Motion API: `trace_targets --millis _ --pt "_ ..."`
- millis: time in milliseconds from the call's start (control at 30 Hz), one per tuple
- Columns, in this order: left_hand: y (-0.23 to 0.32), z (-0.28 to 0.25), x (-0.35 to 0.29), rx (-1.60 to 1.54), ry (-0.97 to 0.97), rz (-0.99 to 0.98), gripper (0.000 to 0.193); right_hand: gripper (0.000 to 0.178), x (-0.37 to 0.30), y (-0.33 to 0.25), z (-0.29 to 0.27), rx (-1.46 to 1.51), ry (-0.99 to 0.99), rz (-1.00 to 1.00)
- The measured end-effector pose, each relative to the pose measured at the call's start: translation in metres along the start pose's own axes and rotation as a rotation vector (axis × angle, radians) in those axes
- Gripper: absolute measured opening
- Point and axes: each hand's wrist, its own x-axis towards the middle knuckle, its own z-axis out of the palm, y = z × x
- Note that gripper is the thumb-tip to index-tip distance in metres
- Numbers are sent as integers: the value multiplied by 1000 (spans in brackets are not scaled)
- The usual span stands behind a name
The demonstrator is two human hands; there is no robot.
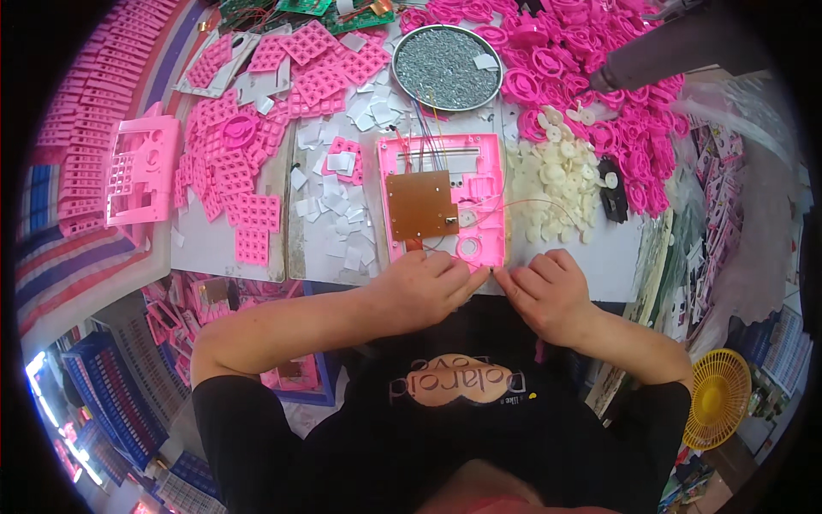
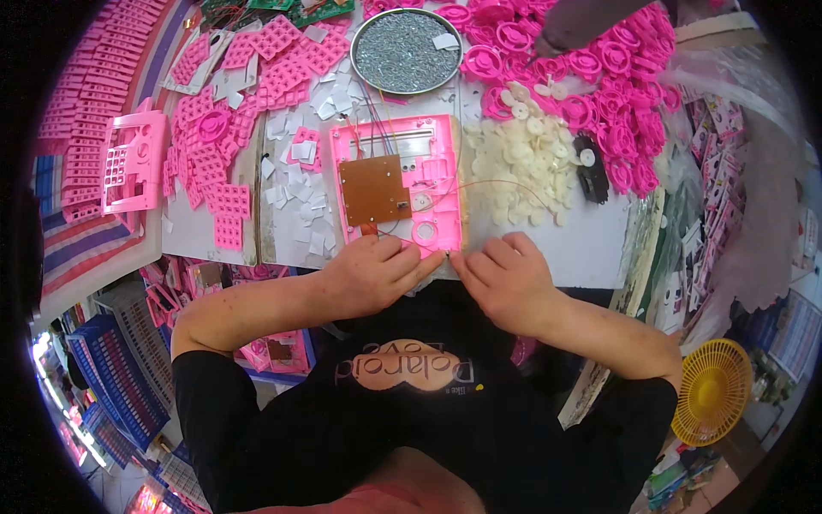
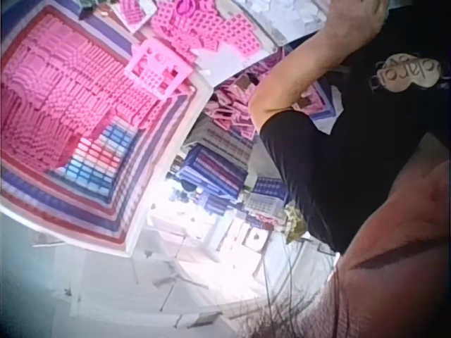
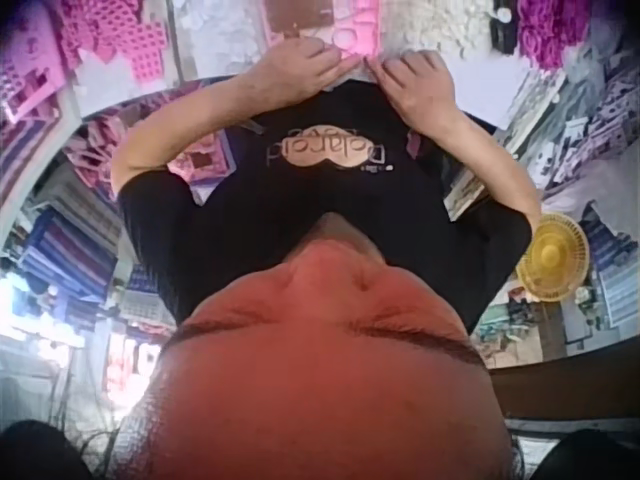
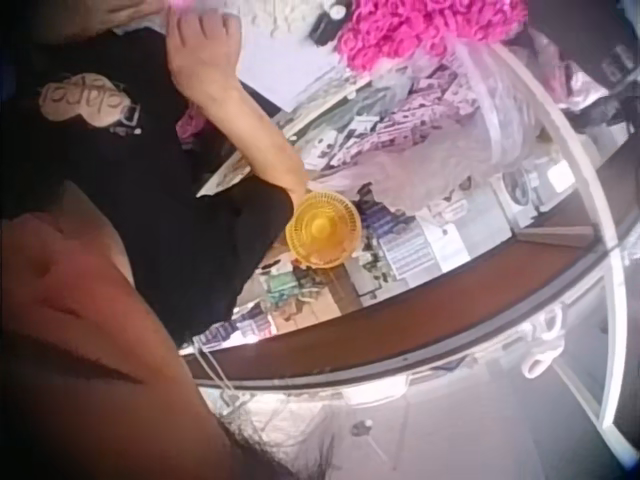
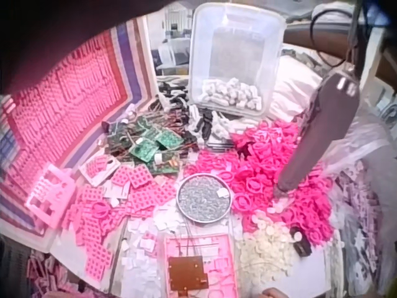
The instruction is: The worker is assembling a pink toy piggy bank by installing electronic components and using a hot glue gun.
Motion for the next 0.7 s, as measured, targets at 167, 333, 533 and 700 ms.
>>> trace_targets --millis 167,333,533,700 --pt "2 4 1 35 -16 10 51 31 10 -1 -8 -22 -93 -34" --pt "0 3 3 -17 -101 2 52 24 26 21 -18 207 -254 38" --pt "-7 -9 7 -260 -208 -168 42 18 124 53 6 184 63 431" --pt "-61 -36 7 -352 281 -707 24 23 156 51 31 87 -45 483"
